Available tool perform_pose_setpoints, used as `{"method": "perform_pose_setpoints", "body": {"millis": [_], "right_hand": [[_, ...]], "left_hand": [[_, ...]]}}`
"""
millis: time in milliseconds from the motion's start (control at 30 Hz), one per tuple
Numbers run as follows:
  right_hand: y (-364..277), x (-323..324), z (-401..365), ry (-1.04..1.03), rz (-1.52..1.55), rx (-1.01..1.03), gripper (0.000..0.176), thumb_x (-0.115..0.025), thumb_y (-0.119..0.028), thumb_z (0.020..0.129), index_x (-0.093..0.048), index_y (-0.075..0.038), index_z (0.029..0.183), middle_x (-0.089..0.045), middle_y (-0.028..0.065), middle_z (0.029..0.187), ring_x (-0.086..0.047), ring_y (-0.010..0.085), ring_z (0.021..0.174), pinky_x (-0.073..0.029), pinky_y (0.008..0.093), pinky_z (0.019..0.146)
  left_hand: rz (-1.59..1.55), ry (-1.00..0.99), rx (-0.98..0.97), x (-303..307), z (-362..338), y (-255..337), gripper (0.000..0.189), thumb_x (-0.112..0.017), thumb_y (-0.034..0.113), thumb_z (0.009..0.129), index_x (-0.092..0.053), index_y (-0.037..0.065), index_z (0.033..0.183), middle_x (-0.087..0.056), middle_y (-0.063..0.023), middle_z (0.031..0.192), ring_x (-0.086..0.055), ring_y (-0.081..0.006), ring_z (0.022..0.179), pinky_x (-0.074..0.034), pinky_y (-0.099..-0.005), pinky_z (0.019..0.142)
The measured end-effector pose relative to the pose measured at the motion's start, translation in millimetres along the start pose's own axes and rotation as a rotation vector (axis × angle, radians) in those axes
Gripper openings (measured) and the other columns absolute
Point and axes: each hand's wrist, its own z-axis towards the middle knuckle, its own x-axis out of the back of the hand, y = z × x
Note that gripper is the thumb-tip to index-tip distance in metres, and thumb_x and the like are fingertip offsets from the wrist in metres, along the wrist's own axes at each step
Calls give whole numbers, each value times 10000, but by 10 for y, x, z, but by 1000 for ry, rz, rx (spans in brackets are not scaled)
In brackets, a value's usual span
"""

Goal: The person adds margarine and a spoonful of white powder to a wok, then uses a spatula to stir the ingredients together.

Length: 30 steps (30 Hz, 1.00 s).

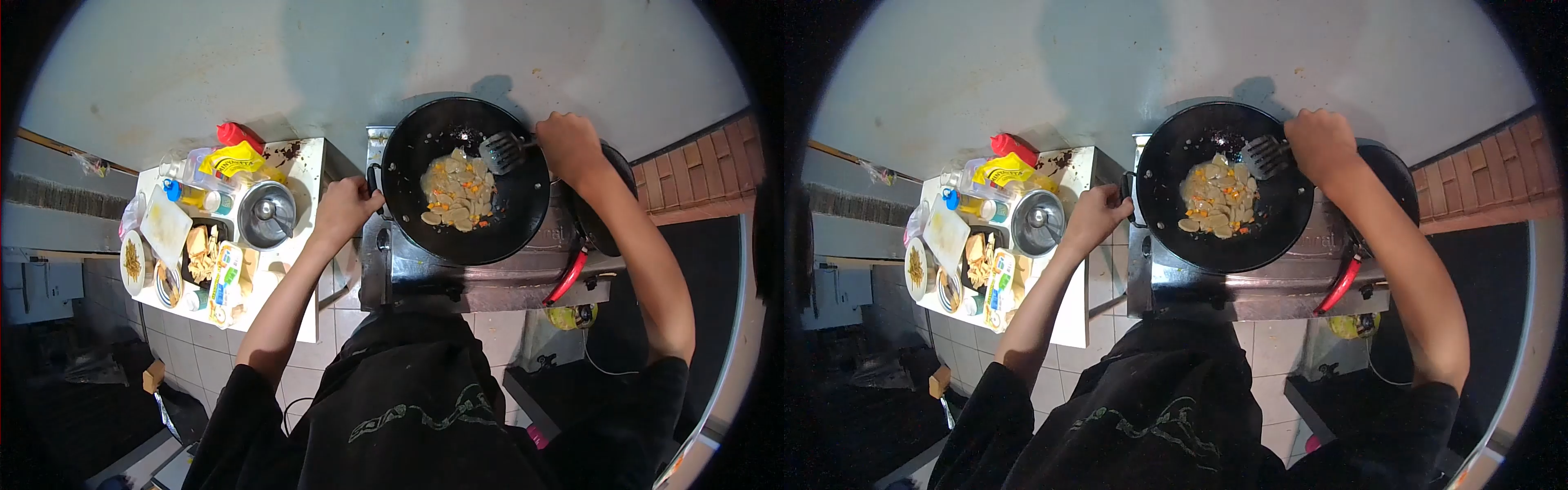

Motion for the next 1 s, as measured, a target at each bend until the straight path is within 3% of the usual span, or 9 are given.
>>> {"method": "perform_pose_setpoints", "body": {"millis": [100, 133, 200, 267, 333, 533, 667, 800, 1000], "right_hand": [[-123, -129, 83, -282, 269, -75, 163, -651, -165, 840, -721, -44, 924, -686, 187, 940, -664, 356, 947, -540, 433, 775], [-163, -202, 50, -284, 266, -77, 163, -651, -165, 840, -721, -44, 924, -686, 187, 940, -664, 356, 947, -540, 433, 775], [-243, -373, -115, -246, 712, -19, 186, -645, -184, 852, -722, -43, 947, -681, 215, 901, -658, 388, 899, -532, 468, 755], [-386, -546, -422, 83, 731, 14, 187, -631, -216, 875, -708, -49, 907, -667, 232, 826, -660, 402, 819, -533, 482, 706], [-568, -203, -770, 108, 560, -105, 212, -616, -234, 891, -677, -33, 862, -657, 233, 774, -661, 401, 752, -533, 481, 658], [-716, -88, -1123, -3, 516, -147, 241, -599, -236, 903, -659, -16, 826, -653, 221, 738, -668, 397, 705, -541, 474, 640], [-588, -457, -786, -141, 477, -239, 226, -569, -205, 897, -686, -17, 852, -672, 232, 843, -680, 386, 812, -550, 468, 718], [-623, -210, -835, -227, 584, -187, 217, -567, -179, 871, -680, 3, 909, -667, 246, 931, -666, 398, 902, -539, 482, 781], [-559, -504, -629, -180, 643, -246, 241, -573, -190, 873, -654, 34, 910, -643, 297, 954, -649, 427, 920, -522, 494, 822]], "left_hand": [[9, 7, 11, 0, -6, -15, 357, -664, 316, 786, -649, -38, 743, -635, -216, 679, -645, -378, 693, -509, -430, 688], [21, 10, 15, -4, -6, -10, 359, -666, 318, 786, -650, -38, 745, -636, -218, 684, -646, -378, 697, -508, -432, 689], [7, 5, 14, -3, -9, -1, 360, -666, 319, 786, -651, -38, 747, -639, -220, 690, -647, -380, 701, -508, -433, 690], [-4, 5, 23, 15, -19, -21, 361, -666, 320, 786, -652, -39, 750, -641, -222, 697, -648, -381, 705, -508, -435, 692], [-3, 4, -1, 13, -19, -27, 359, -665, 319, 788, -654, -39, 754, -644, -226, 705, -651, -383, 716, -511, -434, 695], [-2, -10, -27, -1, 16, -56, 360, -662, 325, 785, -658, -33, 751, -647, -224, 712, -653, -389, 731, -512, -442, 706], [17, -32, -18, 16, 26, -31, 358, -666, 326, 782, -659, -29, 741, -645, -223, 704, -651, -392, 726, -512, -444, 707], [9, 2, -21, 32, -1, -29, 351, -662, 319, 777, -652, -27, 723, -642, -224, 696, -653, -393, 721, -521, -444, 704], [7, -19, -30, 31, 20, -71, 353, -663, 328, 775, -644, -20, 717, -649, -216, 703, -657, -388, 727, -523, -448, 715]]}}
